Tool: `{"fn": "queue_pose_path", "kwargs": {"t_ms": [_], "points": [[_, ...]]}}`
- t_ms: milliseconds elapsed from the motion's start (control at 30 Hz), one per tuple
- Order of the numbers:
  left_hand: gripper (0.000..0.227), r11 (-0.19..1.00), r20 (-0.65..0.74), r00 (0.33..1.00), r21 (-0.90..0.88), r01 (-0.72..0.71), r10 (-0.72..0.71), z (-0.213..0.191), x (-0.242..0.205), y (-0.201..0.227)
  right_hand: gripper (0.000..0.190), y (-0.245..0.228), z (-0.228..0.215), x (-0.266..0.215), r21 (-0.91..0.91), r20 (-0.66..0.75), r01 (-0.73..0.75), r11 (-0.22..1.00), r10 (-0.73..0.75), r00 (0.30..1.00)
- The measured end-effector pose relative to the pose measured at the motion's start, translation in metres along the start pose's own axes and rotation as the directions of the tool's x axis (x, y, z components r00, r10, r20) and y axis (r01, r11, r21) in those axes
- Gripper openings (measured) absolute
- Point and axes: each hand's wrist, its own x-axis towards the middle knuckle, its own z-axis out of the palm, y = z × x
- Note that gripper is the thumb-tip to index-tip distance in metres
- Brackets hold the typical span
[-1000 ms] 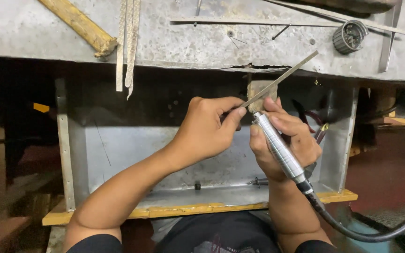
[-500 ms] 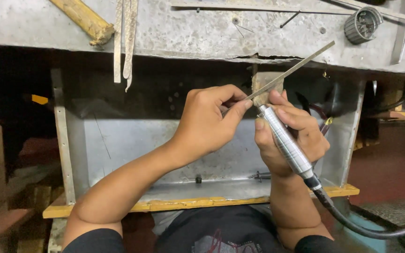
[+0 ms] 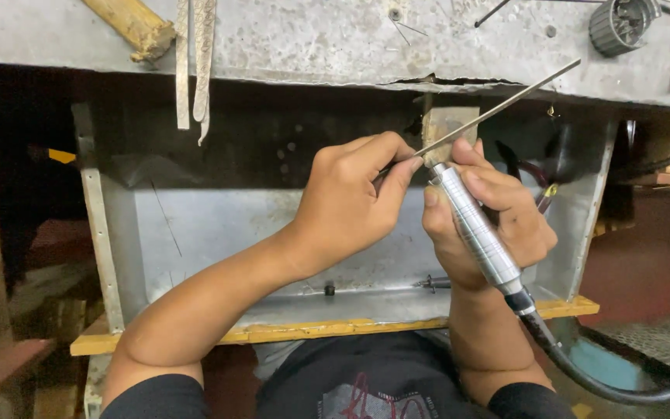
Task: The person uses a rotary tool to grind and sharpen the tip of a thin metal rod against a stone block. They repeatedly grind the rod, pause to inspect the tip, and continue the process on the same rod throughout the clip.
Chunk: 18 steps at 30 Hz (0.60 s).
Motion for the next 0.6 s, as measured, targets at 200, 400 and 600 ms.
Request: {"fn": "queue_pose_path", "kwargs": {"t_ms": [200, 400, 600], "points": [[0.017, 0.997, -0.02, 0.998, 0.038, -0.065, 0.065, 0.0023, -0.0028, -0.0012, 0.029, 0.0006, 0.0018, -0.001, 0.034, -0.022, -0.007, 0.999, 0.008, 1.0], [0.015, 0.992, -0.035, 0.995, 0.08, -0.093, 0.096, 0.0045, -0.0047, -0.0017, 0.03, 0.0012, 0.0027, -0.0012, -0.007, -0.033, 0.005, 1.0, -0.005, 0.999], [0.017, 0.994, -0.026, 0.997, 0.079, -0.071, 0.073, 0.0036, -0.0053, 0.001, 0.035, -0.0024, 0.0013, 0.002, -0.039, -0.031, 0.024, 0.999, -0.025, 0.999]]}}
